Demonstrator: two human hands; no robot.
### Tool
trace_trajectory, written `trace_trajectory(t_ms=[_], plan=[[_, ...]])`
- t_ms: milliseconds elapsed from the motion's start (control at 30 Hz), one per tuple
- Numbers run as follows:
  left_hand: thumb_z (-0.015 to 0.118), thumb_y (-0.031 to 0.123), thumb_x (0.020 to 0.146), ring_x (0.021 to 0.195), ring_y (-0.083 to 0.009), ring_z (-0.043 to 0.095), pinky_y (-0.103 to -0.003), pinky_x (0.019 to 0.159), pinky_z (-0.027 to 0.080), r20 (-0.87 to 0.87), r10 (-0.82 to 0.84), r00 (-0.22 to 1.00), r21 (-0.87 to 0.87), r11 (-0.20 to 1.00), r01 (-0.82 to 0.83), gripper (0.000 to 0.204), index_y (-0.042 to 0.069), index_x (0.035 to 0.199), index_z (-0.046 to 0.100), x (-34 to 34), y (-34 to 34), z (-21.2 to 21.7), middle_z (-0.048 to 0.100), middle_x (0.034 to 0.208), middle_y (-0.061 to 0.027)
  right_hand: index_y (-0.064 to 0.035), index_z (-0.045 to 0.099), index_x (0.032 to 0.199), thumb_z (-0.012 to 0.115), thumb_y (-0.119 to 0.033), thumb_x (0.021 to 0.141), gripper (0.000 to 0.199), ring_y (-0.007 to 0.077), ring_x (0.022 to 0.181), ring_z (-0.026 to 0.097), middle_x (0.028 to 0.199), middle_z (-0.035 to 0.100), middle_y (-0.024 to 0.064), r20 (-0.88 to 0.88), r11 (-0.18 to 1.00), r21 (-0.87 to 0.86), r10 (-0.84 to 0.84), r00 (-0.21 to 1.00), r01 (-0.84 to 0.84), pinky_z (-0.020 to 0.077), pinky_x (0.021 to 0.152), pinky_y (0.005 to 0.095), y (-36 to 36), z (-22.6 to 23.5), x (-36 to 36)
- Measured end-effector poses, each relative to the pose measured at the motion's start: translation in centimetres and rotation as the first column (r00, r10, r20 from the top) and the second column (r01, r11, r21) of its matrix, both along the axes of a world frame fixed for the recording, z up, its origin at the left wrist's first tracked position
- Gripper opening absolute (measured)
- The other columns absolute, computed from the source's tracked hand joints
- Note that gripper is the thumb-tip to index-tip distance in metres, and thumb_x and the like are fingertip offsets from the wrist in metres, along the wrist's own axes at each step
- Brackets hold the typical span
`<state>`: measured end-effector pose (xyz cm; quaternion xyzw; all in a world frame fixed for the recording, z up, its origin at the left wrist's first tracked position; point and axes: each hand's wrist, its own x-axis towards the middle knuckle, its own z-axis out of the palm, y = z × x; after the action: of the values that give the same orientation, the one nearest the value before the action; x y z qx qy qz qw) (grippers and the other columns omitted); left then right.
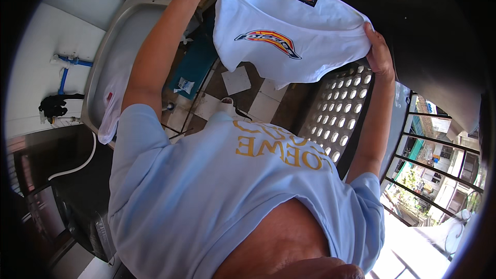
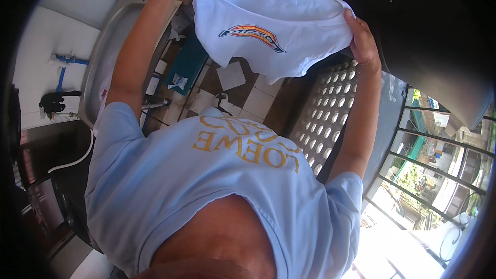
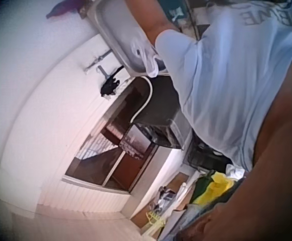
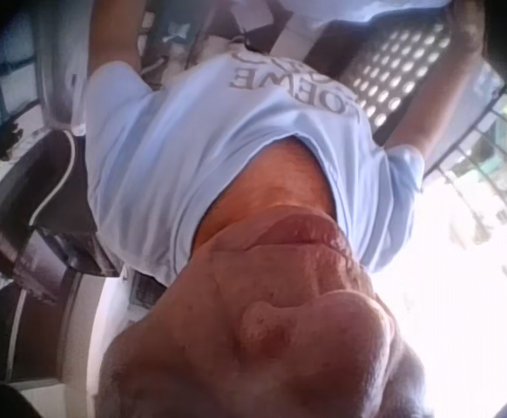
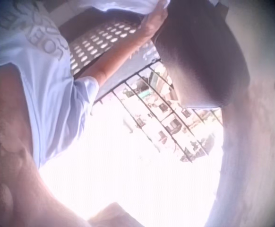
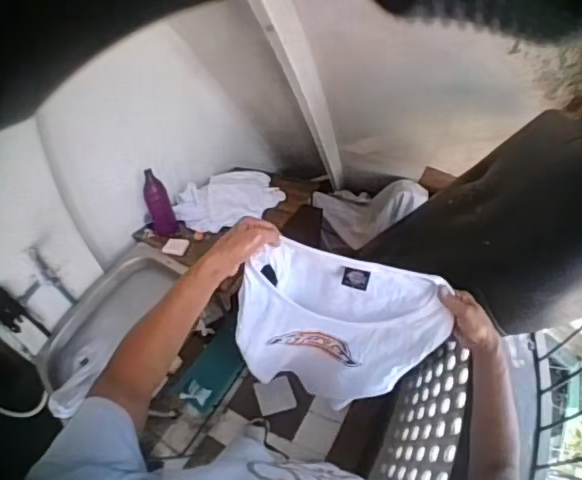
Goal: The person washes a white t-shirt by hand in a sink filled with soapy water, scrubbing the fabric against itself, rinsing it, and applying a liquid cleaning agent from a purple bottle to a specific spot before scrubbing it again.
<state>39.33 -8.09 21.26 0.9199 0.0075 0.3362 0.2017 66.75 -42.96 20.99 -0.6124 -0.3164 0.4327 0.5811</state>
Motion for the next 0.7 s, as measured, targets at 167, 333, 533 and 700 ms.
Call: trace_trajectory(t_ms=[167, 333, 533, 700], plan=[[0.062, 0.017, 0.075, 0.062, -0.0082, 0.051, -0.024, 0.056, 0.037, -0.006, -0.08, 0.997, -0.666, 0.744, 0.056, 0.016, 0.004, 0.066, 0.06, -1.0, -1.7, 0.5, 0.054, 0.062, 0.0019, 0.003, 0.059, 0.108, 0.054, -0.036, 0.092, 0.043, 0.0151, 0.092, 0.062, 0.099, 0.066, 0.0087, -0.11, 0.998, 0.059, -0.011, 0.994, 0.017, 0.0478, 0.083, 0.0285, 2.0, -0.7, -0.1], [0.064, 0.019, 0.076, 0.062, -0.0079, 0.051, -0.023, 0.057, 0.037, 0.002, -0.004, 1.0, -0.772, 0.636, 0.004, 0.014, 0.006, 0.068, 0.063, -0.6, -0.7, 1.8, 0.056, 0.064, 0.0024, 0.003, 0.06, 0.11, 0.056, -0.025, 0.09, 0.034, 0.0182, 0.095, 0.062, 0.103, 0.065, 0.009, -0.261, 0.993, 0.104, -0.035, 0.965, 0.064, 0.0479, 0.088, 0.0321, 2.5, -1.0, 1.2], [0.066, 0.019, 0.074, 0.066, -0.0103, 0.054, -0.023, 0.061, 0.04, 0.001, -0.025, 1.0, -0.776, 0.631, 0.016, 0.014, 0.005, 0.076, 0.064, -0.4, 3.6, 1.6, 0.058, 0.069, 0.0005, 0.0025, 0.06, 0.11, 0.056, -0.025, 0.089, 0.035, 0.0202, 0.096, 0.061, 0.103, 0.065, 0.0102, -0.211, 0.984, 0.085, -0.138, 0.968, 0.159, 0.0467, 0.088, 0.0332, 5.4, -0.4, -1.0], [0.061, 0.019, 0.078, 0.076, -0.0107, 0.053, -0.023, 0.067, 0.039, 0.143, 0.085, 0.986, -0.7, 0.713, 0.04, 0.014, 0.005, 0.083, 0.063, -0.2, 5.3, -0.2, 0.058, 0.078, -0.0001, -0.0013, 0.057, 0.115, 0.056, -0.027, 0.089, 0.037, 0.0196, 0.098, 0.06, 0.108, 0.063, 0.0094, -0.069, 0.982, 0.125, -0.133, 0.989, 0.141, 0.0454, 0.089, 0.032, 7.4, 0.7, -2.8]])
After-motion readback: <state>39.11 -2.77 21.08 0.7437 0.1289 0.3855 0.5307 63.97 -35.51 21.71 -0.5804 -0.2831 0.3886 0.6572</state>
